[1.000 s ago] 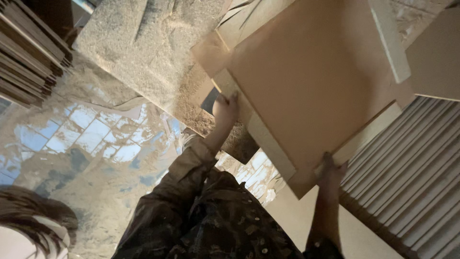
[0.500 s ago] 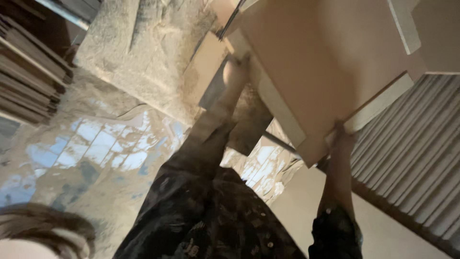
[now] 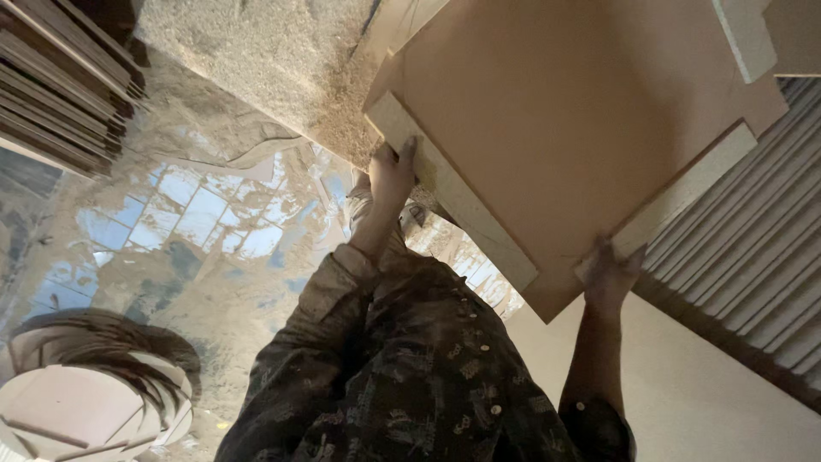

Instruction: The person holds a large wooden furniture panel and aligns thin wooden strips along its edges, pressing them into place and checking the fit. They then lift and reposition the panel on the workbench, continuing to fit the strips around its perimeter.

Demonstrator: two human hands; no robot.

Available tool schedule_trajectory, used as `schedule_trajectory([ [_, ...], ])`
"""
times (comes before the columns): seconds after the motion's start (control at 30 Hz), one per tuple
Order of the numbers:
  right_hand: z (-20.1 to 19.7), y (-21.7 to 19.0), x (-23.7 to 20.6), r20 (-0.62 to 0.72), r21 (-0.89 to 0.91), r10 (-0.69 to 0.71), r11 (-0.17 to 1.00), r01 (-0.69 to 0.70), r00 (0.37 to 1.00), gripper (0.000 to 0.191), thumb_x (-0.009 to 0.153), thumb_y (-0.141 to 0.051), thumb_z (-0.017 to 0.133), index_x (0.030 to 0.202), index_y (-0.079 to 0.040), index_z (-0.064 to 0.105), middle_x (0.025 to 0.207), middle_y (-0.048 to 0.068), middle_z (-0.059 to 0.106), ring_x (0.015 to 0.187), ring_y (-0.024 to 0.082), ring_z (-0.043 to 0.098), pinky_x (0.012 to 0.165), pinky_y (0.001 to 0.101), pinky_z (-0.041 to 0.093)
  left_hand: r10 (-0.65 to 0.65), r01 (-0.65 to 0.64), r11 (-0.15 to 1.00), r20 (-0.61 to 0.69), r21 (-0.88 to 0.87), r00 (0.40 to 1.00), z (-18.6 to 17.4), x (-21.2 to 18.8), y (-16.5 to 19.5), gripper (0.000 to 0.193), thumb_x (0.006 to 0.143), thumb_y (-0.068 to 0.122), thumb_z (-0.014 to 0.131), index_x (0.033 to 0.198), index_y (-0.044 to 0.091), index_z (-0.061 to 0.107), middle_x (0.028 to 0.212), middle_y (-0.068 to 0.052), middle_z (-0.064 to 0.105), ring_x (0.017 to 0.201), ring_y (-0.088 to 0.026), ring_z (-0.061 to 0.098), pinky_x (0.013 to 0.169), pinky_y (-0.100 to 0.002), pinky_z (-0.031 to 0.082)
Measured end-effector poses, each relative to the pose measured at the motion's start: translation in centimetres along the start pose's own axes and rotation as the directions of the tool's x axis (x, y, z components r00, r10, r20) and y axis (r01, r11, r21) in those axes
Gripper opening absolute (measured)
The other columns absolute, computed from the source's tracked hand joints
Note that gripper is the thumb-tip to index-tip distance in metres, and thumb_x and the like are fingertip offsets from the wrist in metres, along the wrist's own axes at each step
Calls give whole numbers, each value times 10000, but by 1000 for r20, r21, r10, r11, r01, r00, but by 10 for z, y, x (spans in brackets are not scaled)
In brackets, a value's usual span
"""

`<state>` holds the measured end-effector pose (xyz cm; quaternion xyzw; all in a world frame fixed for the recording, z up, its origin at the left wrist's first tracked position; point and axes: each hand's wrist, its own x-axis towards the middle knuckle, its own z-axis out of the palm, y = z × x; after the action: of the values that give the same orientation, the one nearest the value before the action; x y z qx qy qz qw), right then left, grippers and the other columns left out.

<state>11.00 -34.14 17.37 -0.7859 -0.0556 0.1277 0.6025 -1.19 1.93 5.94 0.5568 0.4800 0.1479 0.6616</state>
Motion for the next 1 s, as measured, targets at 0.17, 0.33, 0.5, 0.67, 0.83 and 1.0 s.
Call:
schedule_trajectory([
  [0.17, 2, 21, -3, -122, -44, 59, 997, -65, 991, 517, 1030, -85, 691, 1473, 39, 456, 1390, 120, 577, 1260, 209, 564, 1079, 349, 493, 128, -126, 991, -58, 37, 990, 4, 23, -2, 316, 950, 284, 665, 1055, -14, 668, 810, -142, 762, 664, -236, 764, 548, -362, 600],
  [0.33, 9, 30, -10, -142, -64, 51, 996, -61, 989, 510, 1066, -125, 684, 1482, 32, 435, 1401, 123, 579, 1260, 195, 564, 1087, 332, 487, 252, -242, 958, -42, 155, 967, 2, 38, -1, 333, 981, 324, 669, 1036, -1, 715, 836, -164, 776, 721, -268, 775, 641, -399, 583],
  [0.5, 13, 27, -20, -165, -61, 75, 994, -86, 984, 514, 1042, -163, 668, 1442, 27, 407, 1358, 103, 571, 1234, 180, 557, 1047, 352, 506, 132, -123, 976, -42, 179, 990, -4, 41, 3, 355, 961, 350, 684, 971, -2, 730, 784, -154, 765, 695, -258, 773, 623, -401, 578],
  [0.67, 21, 27, -21, -141, -139, -30, 990, 10, 990, 461, 1088, -136, 658, 1465, 13, 440, 1403, 97, 571, 1289, 201, 544, 1109, 374, 472, 117, -107, 976, -43, 190, 992, -2, 54, 9, 369, 930, 353, 686, 925, -15, 718, 735, -153, 747, 640, -263, 755, 583, -404, 562],
  [0.83, 28, 25, -27, -295, -39, 179, 979, -199, 939, 469, 998, -118, 664, 1412, -46, 457, 1289, 69, 595, 1143, 193, 576, 917, 348, 519, 136, -124, 969, -38, 213, 990, -7, 54, 13, 372, 955, 341, 709, 893, -26, 722, 700, -145, 729, 613, -243, 733, 567, -385, 550],
  [1.0, 30, 29, -38, -274, 147, 187, 978, -151, 943, 502, 993, -88, 731, 1418, -29, 471, 1347, 79, 575, 1222, 193, 595, 1030, 317, 571, 36, -37, 988, 5, 153, 999, -17, 51, 17, 351, 957, 323, 689, 883, -19, 694, 682, -123, 722, 535, -202, 717, 482, -366, 574],
])
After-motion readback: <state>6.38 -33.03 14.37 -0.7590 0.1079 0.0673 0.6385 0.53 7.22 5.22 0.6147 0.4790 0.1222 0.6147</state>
